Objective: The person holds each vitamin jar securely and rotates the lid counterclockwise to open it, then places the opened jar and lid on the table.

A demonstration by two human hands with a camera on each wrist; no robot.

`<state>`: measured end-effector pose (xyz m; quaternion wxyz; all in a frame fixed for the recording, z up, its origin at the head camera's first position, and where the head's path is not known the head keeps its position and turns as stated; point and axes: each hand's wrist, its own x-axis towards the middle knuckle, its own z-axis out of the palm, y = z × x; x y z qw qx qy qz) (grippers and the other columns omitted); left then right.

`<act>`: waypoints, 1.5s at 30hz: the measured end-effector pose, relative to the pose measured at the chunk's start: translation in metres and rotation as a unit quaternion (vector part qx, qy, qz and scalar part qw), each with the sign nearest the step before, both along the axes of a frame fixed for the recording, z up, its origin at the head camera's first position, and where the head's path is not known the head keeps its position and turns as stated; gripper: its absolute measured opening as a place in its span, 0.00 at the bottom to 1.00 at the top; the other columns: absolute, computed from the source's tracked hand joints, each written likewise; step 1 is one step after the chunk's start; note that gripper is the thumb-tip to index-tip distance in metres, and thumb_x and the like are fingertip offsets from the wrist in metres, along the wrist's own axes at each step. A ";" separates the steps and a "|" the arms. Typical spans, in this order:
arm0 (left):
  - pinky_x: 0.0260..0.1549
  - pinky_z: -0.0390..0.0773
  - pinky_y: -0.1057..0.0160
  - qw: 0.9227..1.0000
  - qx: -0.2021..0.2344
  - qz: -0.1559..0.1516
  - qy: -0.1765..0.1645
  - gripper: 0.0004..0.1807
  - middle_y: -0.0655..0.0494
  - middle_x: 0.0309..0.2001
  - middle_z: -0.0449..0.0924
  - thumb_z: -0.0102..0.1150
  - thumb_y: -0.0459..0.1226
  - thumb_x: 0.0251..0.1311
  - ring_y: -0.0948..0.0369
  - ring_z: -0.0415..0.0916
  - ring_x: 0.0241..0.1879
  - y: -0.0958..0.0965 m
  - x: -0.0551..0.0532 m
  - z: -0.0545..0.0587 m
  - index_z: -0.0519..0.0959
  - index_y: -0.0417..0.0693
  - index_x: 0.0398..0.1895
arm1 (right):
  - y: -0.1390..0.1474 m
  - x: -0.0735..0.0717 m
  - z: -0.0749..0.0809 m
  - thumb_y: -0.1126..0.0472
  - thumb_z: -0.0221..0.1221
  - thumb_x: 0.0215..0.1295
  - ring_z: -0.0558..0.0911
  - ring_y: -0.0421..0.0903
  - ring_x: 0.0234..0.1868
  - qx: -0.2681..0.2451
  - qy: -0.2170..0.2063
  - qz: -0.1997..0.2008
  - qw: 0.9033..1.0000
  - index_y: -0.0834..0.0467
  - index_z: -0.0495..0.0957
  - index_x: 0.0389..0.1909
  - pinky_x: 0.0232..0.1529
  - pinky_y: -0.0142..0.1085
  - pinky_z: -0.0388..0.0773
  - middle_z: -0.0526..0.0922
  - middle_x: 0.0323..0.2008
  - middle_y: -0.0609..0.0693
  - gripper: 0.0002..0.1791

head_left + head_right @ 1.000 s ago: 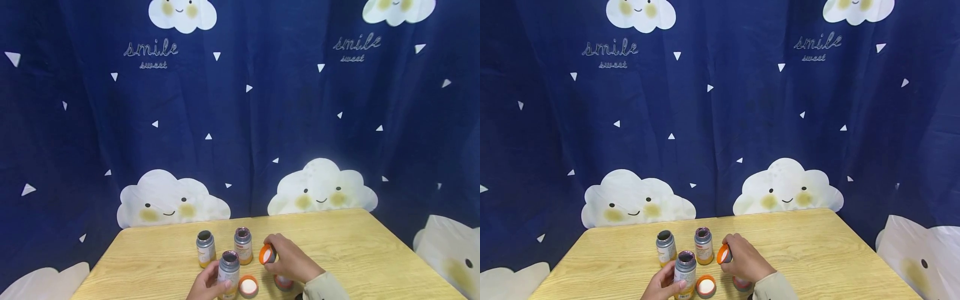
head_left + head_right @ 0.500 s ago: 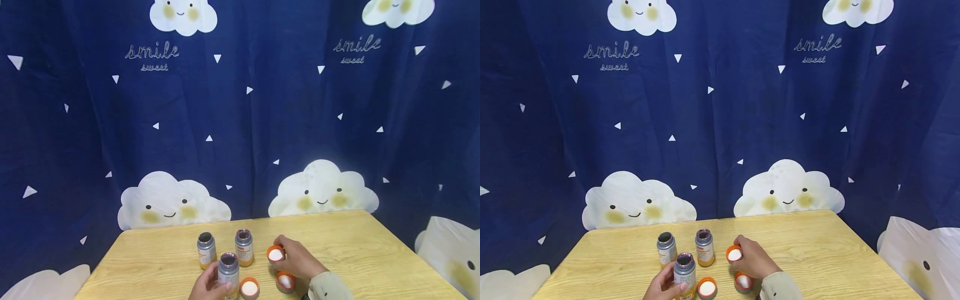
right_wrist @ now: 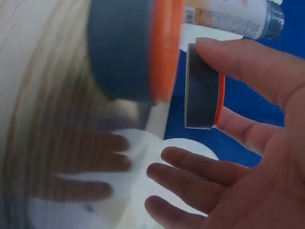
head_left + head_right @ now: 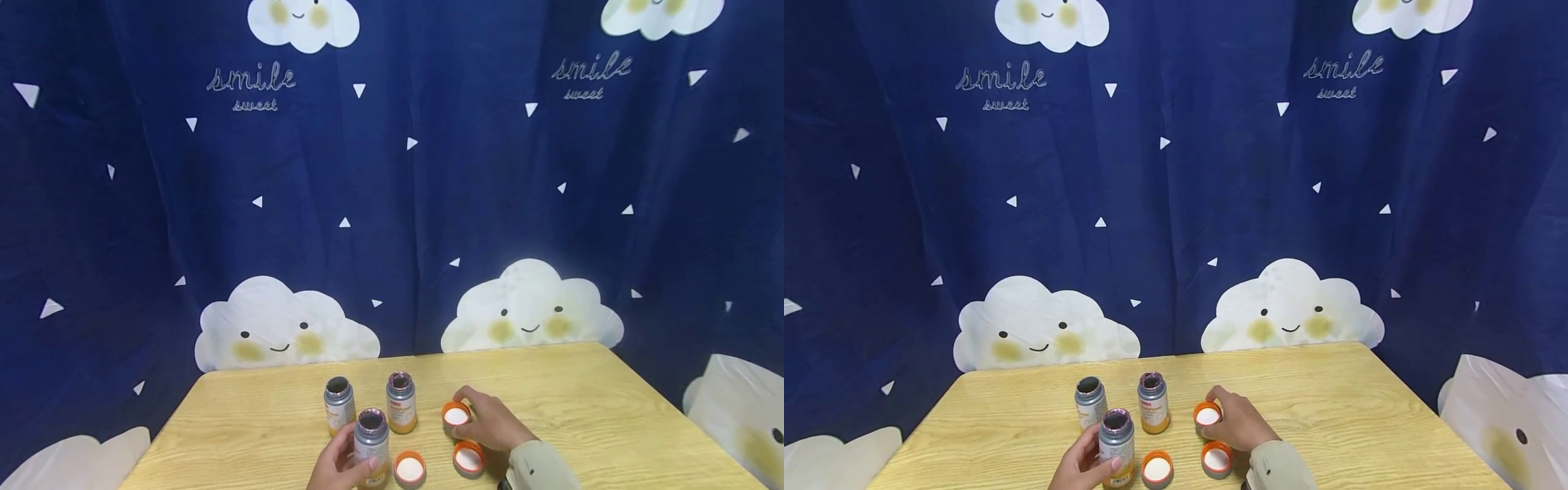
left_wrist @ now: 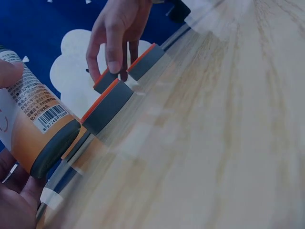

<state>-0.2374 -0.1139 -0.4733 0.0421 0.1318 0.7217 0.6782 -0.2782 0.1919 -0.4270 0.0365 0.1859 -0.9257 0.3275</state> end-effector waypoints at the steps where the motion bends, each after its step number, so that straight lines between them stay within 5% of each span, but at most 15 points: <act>1: 0.57 0.71 0.49 1.000 0.000 0.000 0.001 0.35 0.42 0.57 0.75 0.67 0.42 0.57 0.48 0.72 0.57 0.000 0.001 0.000 0.66 0.40 0.66 | 0.001 -0.001 -0.001 0.58 0.72 0.49 0.73 0.47 0.34 0.001 -0.004 -0.002 1.000 0.56 0.73 0.46 0.36 0.43 0.70 0.79 0.33 0.47 0.24; 11: 0.58 0.70 0.48 0.999 0.014 0.029 -0.012 0.35 0.44 0.58 0.75 0.68 0.43 0.55 0.49 0.72 0.58 -0.016 0.010 0.002 0.67 0.43 0.66 | 0.000 -0.011 0.002 0.55 0.74 0.44 0.74 0.48 0.35 0.054 0.003 -0.061 0.997 0.50 0.76 0.46 0.38 0.46 0.73 0.79 0.37 0.50 0.27; 18: 0.54 0.74 0.51 0.998 0.019 0.057 -0.014 0.35 0.43 0.55 0.76 0.68 0.40 0.55 0.50 0.74 0.54 -0.034 0.015 0.001 0.66 0.39 0.65 | -0.001 -0.012 -0.002 0.54 0.75 0.42 0.73 0.48 0.33 0.064 0.009 -0.093 0.994 0.49 0.76 0.44 0.36 0.46 0.72 0.78 0.30 0.46 0.26; 24: 0.55 0.73 0.51 0.997 -0.004 0.082 -0.016 0.37 0.43 0.54 0.76 0.68 0.41 0.55 0.51 0.74 0.54 -0.044 0.017 0.003 0.63 0.37 0.65 | -0.005 -0.013 -0.005 0.52 0.74 0.43 0.74 0.47 0.33 0.068 0.017 -0.087 0.994 0.48 0.77 0.45 0.35 0.46 0.72 0.78 0.30 0.44 0.26; 33: 0.46 0.75 0.68 0.991 0.002 0.136 0.007 0.35 0.43 0.52 0.75 0.69 0.38 0.53 0.53 0.74 0.51 -0.046 0.014 0.007 0.65 0.37 0.63 | -0.015 -0.017 -0.001 0.50 0.74 0.43 0.75 0.48 0.32 0.093 0.027 -0.094 0.991 0.47 0.78 0.45 0.30 0.48 0.72 0.79 0.33 0.48 0.26; 45: 0.48 0.75 0.60 0.990 -0.015 0.136 0.018 0.36 0.42 0.52 0.75 0.69 0.36 0.52 0.52 0.75 0.50 -0.040 0.011 -0.003 0.63 0.35 0.62 | -0.006 -0.010 -0.006 0.51 0.74 0.41 0.75 0.47 0.28 0.120 0.006 -0.110 0.987 0.49 0.77 0.46 0.31 0.49 0.72 0.81 0.30 0.45 0.27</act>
